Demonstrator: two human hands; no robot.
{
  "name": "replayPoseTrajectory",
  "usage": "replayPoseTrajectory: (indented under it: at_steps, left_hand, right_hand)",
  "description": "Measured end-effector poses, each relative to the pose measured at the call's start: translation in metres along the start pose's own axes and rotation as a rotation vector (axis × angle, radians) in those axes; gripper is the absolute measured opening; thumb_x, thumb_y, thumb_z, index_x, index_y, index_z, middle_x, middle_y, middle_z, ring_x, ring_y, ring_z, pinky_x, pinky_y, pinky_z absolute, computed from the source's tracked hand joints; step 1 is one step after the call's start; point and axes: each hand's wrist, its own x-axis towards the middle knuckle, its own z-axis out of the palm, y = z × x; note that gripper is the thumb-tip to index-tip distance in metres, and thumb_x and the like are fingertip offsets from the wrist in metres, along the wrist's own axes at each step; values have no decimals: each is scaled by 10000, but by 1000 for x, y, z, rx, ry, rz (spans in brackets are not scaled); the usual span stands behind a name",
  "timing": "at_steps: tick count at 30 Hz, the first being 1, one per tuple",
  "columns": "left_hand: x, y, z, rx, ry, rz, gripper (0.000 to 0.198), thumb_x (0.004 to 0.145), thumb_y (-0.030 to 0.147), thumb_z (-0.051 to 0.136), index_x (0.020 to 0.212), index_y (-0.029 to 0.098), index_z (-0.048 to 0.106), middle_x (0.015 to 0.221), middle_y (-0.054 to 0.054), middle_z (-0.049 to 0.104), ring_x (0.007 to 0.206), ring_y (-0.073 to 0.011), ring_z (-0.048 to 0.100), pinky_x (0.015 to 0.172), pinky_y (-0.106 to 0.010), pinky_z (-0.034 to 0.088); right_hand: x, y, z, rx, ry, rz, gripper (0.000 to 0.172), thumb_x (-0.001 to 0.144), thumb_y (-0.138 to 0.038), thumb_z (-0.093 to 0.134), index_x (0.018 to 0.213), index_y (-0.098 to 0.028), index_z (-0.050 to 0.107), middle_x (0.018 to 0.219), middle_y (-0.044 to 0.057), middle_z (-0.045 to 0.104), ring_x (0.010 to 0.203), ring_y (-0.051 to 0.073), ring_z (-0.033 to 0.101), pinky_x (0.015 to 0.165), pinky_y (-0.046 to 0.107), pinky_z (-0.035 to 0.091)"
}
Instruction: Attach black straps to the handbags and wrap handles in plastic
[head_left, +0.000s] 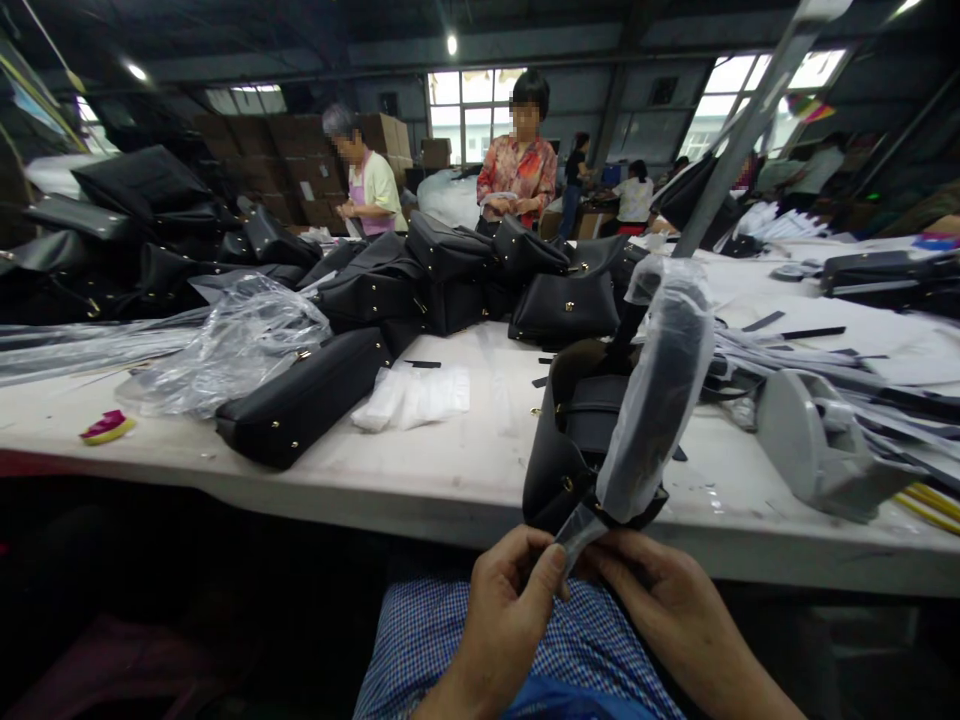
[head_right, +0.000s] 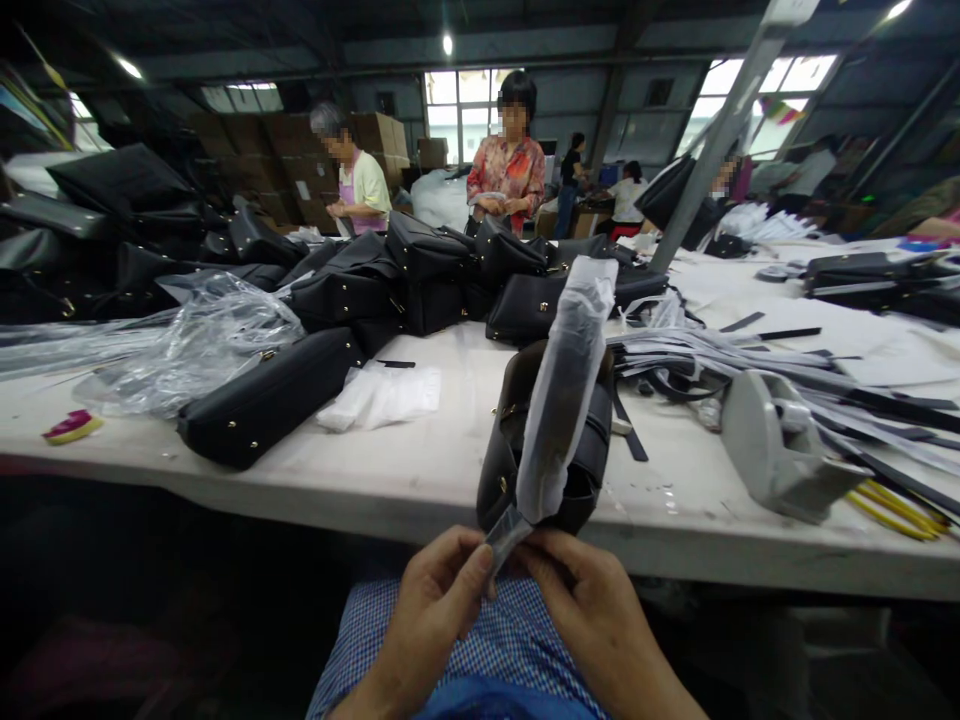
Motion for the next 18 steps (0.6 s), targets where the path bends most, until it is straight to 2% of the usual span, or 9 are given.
replayPoseTrajectory:
  at_steps: [3, 6, 12, 18]
  left_hand:
    - [1, 2, 3, -146, -63, -133, 404, 916, 501, 631, 757, 136, 564, 553, 54, 494, 387, -13, 270, 370, -158, 177]
    - [1, 5, 4, -221, -67, -169, 404, 880, 506, 669, 752, 140, 555, 537, 54, 502, 364, -7, 244, 355, -165, 137]
    - [2, 9, 1, -188, -82, -204, 422, 856, 536, 669, 760, 134, 588, 504, 35, 546, 326, -11, 252, 339, -176, 142]
    - [0, 10, 1, -204, -111, -234, 440, 834, 558, 683, 754, 133, 602, 491, 35, 544, 321, -16, 254, 344, -186, 146]
  right_hand:
    - [-3, 2, 5, -126, 119, -28, 260, 892, -358, 583, 959, -219, 792, 907, 53, 795, 812, 241, 751, 760, 285, 593]
    - [-4, 3, 12, -149, 194, -50, 291, 881, -384, 568, 950, -206, 788, 899, 67, 797, 799, 250, 756, 749, 289, 597]
    - [0, 0, 17, -181, 160, -76, 302, 898, -368, 524, 935, -198, 771, 889, 63, 793, 809, 232, 758, 702, 251, 583]
    - [2, -5, 15, -185, 143, -79, 309, 887, -363, 511, 925, -193, 767, 865, 66, 798, 733, 227, 762, 632, 246, 579]
